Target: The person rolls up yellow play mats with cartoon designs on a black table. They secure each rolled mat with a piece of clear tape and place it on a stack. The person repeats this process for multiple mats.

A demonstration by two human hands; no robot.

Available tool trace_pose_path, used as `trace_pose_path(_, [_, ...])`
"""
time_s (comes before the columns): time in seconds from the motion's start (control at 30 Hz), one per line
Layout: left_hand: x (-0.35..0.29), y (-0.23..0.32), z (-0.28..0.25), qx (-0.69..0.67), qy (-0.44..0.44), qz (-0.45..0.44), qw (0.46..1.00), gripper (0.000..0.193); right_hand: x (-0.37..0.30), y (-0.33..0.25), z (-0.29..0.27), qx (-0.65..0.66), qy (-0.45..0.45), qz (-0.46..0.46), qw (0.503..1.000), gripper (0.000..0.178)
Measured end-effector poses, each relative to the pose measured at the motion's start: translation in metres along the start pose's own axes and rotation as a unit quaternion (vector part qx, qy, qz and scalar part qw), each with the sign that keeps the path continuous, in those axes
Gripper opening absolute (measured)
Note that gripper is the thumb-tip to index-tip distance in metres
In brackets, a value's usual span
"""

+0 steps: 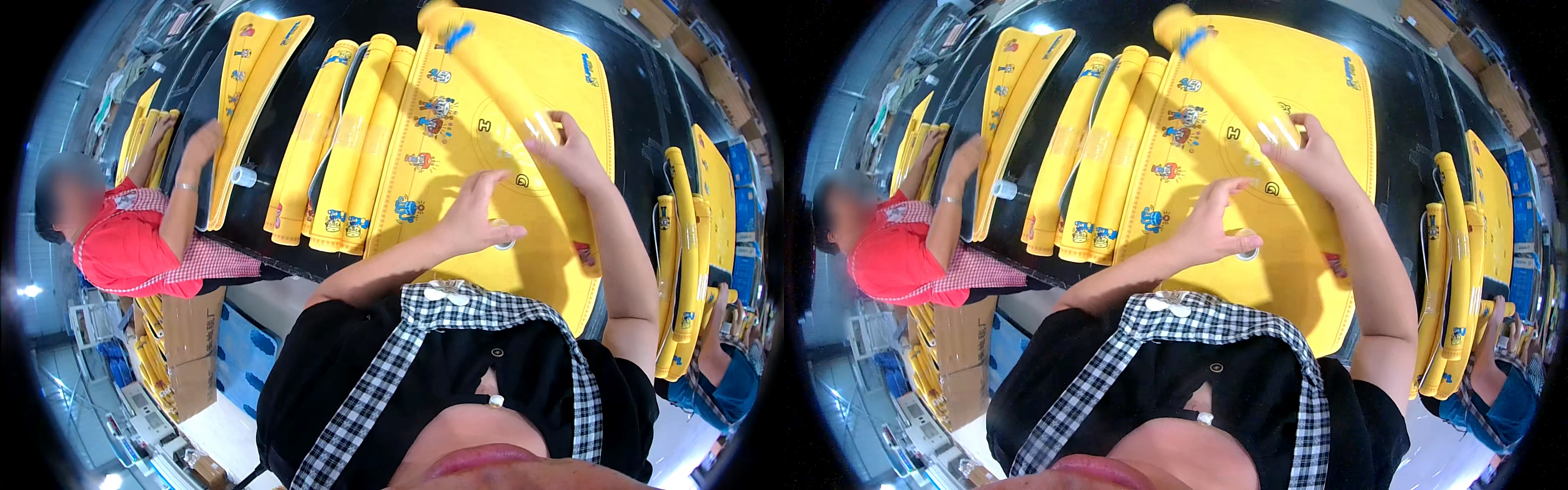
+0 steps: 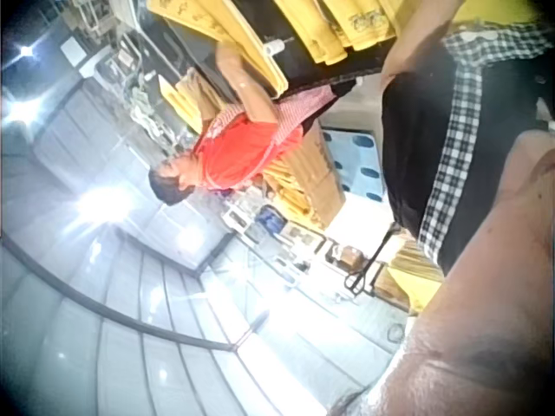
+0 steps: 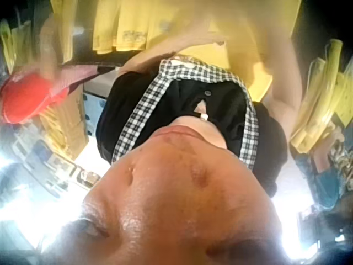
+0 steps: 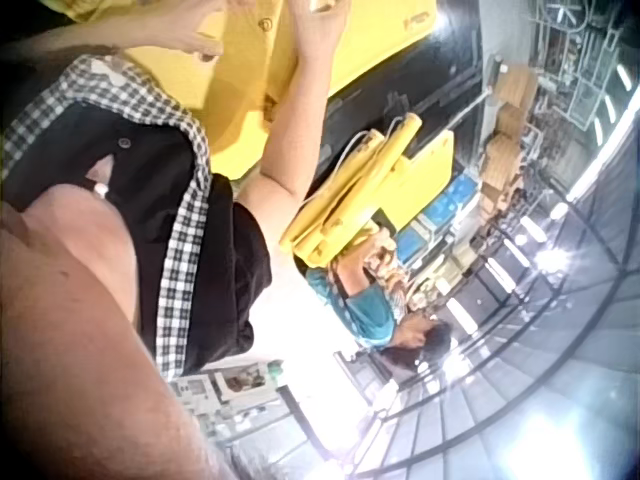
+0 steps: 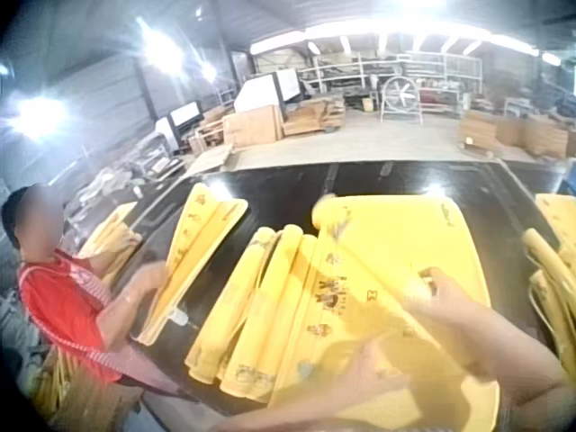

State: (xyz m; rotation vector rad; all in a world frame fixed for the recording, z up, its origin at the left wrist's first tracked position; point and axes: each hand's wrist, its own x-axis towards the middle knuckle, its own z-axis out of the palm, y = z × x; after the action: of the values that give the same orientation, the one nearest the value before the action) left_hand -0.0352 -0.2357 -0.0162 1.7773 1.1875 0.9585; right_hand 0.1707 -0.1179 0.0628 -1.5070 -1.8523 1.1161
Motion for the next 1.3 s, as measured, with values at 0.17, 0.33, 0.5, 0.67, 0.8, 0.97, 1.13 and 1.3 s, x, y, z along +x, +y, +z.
trace_pose_path(0.17, [0.017,0.022,-0.011,-0.407,0.036,-0.09,0.908,0.083,0.0,-0.055,0.048,0.177,-0.019,-0.172,0.969,0.094])
trace_pose_path(0.33, [-0.02,0.033,-0.14,-0.244,0.2,-0.134,0.939,0.067,-0.052,-0.025,0.038,-0.214,-0.182,-0.244,0.928,0.091])
trace_pose_path(0.5, [-0.043,-0.009,-0.234,0.264,0.268,-0.192,0.907,0.068,-0.078,0.032,0.105,-0.186,-0.183,-0.24,0.935,0.077])
trace_pose_path(0.67, [-0.055,-0.086,-0.263,0.399,0.161,-0.23,0.873,0.066,-0.07,0.041,0.15,-0.146,-0.145,-0.227,0.952,0.058])
trace_pose_path(0.8, [-0.069,-0.117,-0.263,0.524,0.179,-0.219,0.804,0.074,-0.081,0.054,0.08,-0.055,0.007,-0.051,0.997,0.051])
trace_pose_path(0.97, [-0.075,-0.083,-0.232,0.506,0.266,-0.04,0.819,0.049,-0.121,0.121,-0.061,-0.29,0.207,0.076,0.932,0.029])
trace_pose_path(1.13, [-0.083,-0.045,-0.146,0.237,0.143,-0.125,0.953,0.03,-0.173,0.222,-0.114,-0.41,0.134,0.283,0.856,0.04])
trace_pose_path(1.3, [-0.14,-0.06,-0.105,0.32,0.056,-0.157,0.933,0.04,-0.197,0.209,-0.072,-0.566,0.337,0.125,0.742,0.037])
